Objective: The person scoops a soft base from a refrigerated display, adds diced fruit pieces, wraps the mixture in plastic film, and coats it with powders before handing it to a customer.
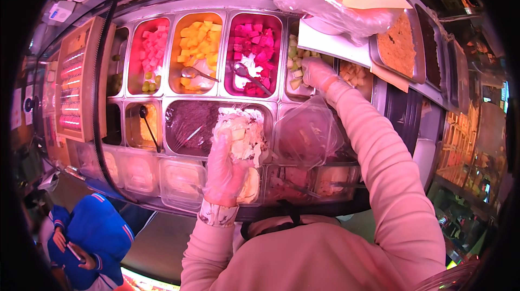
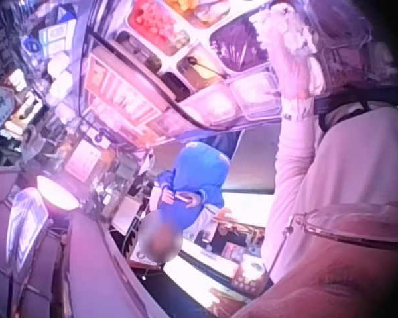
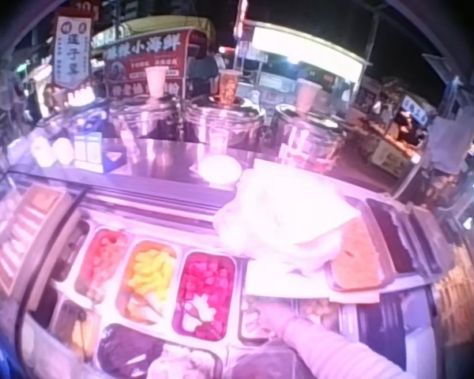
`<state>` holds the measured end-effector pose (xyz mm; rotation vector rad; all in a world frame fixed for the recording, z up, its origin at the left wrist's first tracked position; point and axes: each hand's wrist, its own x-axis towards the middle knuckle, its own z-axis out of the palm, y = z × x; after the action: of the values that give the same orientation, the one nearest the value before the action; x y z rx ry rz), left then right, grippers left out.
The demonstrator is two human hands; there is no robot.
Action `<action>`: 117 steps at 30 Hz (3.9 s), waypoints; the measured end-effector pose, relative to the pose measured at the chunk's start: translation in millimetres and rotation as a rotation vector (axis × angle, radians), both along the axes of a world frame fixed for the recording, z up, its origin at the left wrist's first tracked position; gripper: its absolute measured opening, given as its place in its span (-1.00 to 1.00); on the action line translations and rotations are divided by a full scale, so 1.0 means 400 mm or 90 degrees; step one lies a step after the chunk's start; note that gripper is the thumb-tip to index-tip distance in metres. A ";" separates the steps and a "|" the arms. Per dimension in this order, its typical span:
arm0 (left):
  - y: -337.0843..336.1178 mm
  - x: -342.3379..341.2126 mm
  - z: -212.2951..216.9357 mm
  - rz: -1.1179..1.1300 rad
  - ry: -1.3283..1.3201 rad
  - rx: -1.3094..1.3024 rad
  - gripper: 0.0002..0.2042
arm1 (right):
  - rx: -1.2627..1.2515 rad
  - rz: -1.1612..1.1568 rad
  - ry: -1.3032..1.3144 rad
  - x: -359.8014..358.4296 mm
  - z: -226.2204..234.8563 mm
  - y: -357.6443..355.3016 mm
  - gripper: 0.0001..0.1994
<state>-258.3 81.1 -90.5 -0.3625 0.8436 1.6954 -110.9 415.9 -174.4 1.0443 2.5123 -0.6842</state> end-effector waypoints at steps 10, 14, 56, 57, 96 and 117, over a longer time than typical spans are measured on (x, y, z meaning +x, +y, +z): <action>0.033 -0.011 0.017 0.055 -0.059 0.073 -0.46 | -0.139 0.002 0.441 -0.072 0.309 -0.240 -0.82; 0.053 -0.012 0.005 -0.005 -0.003 0.093 -0.47 | 0.016 0.243 0.601 -0.054 0.304 -0.395 -0.72; -0.155 -0.119 0.118 -0.116 0.069 0.152 -0.33 | -0.251 0.035 0.484 -0.166 0.392 -0.598 -0.83; -0.164 -0.126 0.123 -0.110 0.078 0.130 -0.32 | -0.244 0.061 0.482 -0.185 0.376 -0.603 -0.82; -0.139 -0.286 0.040 -0.158 0.009 0.167 -0.17 | -0.711 -0.851 0.504 -0.373 -0.060 -0.318 -0.77; 0.179 -0.274 0.048 -0.233 -0.043 0.170 -0.37 | 0.121 -0.157 0.523 -0.179 0.311 -0.428 -0.80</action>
<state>-367.8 152.6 -71.1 -0.0752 0.5828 1.4206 -182.4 244.9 -49.9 1.3585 3.2109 -1.1507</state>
